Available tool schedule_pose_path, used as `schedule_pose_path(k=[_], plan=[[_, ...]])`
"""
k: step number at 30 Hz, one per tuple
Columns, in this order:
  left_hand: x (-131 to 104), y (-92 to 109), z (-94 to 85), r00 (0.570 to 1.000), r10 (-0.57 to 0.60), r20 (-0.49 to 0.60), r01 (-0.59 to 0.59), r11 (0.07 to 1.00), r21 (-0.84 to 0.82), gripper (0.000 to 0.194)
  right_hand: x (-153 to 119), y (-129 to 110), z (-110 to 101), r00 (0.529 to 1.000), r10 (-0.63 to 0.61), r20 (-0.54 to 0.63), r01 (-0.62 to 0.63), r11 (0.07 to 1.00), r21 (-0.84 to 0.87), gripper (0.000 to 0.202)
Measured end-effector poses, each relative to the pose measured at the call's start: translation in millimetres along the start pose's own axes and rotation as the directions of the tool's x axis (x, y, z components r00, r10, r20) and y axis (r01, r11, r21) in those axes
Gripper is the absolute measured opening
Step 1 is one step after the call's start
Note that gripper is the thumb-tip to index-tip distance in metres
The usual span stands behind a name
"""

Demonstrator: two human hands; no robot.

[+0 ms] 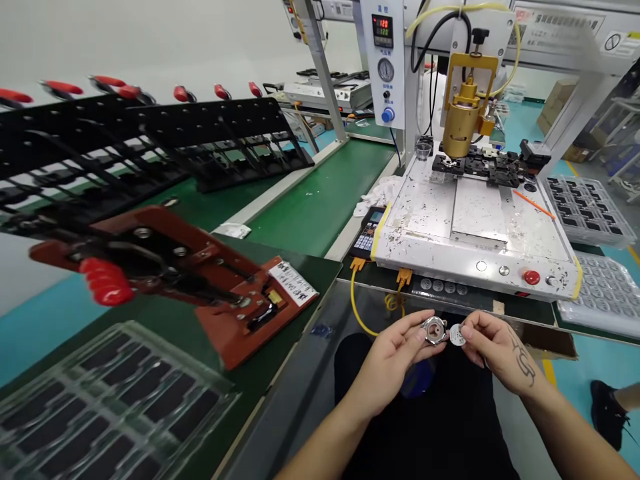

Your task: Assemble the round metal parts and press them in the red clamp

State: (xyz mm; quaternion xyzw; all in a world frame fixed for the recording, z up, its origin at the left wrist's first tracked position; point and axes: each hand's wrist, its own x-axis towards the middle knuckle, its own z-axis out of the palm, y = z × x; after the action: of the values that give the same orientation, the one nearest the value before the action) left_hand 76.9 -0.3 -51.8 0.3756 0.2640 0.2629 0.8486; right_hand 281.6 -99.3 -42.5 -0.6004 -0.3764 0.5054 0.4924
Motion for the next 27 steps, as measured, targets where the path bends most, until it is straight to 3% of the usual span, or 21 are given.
schedule_pose_path(k=[6, 13, 27], plan=[[-3, 0, 3.2, 0.999, 0.031, 0.006, -0.032, 0.999, 0.035, 0.052, 3, -11, 11, 0.961, -0.275, -0.025, 0.261, 0.934, -0.246, 0.036], [-8, 2, 8.7, 0.998, 0.056, -0.002, -0.056, 0.997, 0.060, 0.050, 7, -12, 23, 0.963, -0.269, 0.022, 0.266, 0.930, -0.252, 0.031], [-9, -6, 9.0, 0.995, 0.102, 0.011, -0.103, 0.986, 0.133, 0.049, 8, -7, 23, 0.961, -0.276, 0.017, 0.270, 0.923, -0.275, 0.029]])
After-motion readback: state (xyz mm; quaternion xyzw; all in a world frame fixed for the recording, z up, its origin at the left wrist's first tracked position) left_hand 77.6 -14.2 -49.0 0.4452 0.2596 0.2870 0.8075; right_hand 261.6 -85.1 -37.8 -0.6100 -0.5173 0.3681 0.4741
